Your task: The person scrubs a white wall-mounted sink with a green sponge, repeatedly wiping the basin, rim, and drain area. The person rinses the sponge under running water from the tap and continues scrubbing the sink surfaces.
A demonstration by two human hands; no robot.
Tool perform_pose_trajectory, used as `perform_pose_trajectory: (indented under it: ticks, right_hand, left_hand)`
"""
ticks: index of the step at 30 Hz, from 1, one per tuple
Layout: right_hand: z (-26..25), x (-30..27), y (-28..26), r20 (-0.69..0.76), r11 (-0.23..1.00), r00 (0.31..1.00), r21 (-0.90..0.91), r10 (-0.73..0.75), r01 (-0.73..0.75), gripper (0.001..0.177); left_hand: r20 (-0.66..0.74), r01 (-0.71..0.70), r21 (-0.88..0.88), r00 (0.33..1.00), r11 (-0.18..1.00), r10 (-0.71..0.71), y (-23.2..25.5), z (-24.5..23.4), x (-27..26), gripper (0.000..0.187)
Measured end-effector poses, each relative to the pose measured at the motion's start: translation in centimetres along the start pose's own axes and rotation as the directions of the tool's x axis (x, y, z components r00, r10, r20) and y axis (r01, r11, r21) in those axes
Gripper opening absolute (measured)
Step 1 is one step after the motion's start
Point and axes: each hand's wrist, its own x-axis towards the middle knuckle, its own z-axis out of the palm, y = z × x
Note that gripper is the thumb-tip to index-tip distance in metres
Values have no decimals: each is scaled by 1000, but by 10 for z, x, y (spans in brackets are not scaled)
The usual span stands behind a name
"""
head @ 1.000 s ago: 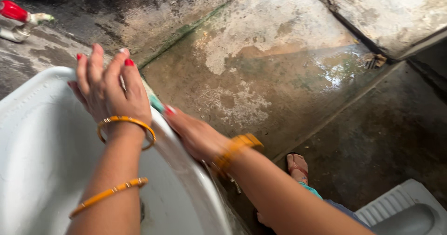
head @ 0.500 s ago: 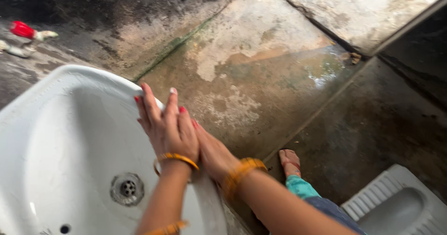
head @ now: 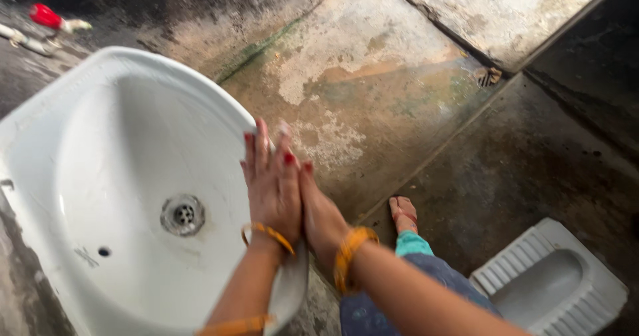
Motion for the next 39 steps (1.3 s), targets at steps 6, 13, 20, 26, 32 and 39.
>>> perform_pose_trajectory:
  ticks: [6, 13, 20, 26, 32, 39]
  right_hand:
    - [-23, 69, -13, 53, 956, 998, -287, -43, 57, 93]
    - [8, -66, 42, -49, 878, 958, -415, -281, 237, 87]
    - [-3, -27, 16, -91, 969, 996, -244, 16, -38, 92]
    - [6, -59, 56, -156, 999, 987, 13, -28, 30, 81]
    - [52, -93, 67, -476, 995, 876, -11, 78, -95, 80]
    - [41, -75, 32, -331, 952, 922, 287, 200, -103, 79]
  left_hand:
    - [-10, 30, -168, 999, 985, -32, -14, 3, 22, 84]
    - [160, 182, -340, 978, 923, -134, 10, -19, -36, 104]
    - [330, 226, -251, 934, 941, -136, 18, -32, -51, 106]
    - [416, 275, -271, 898, 922, -146, 20, -43, -68, 102]
    - [435, 304, -413, 894, 859, -107, 21, -51, -66, 102]
    - [567, 459, -494, 814, 739, -126, 9, -63, -80, 105]
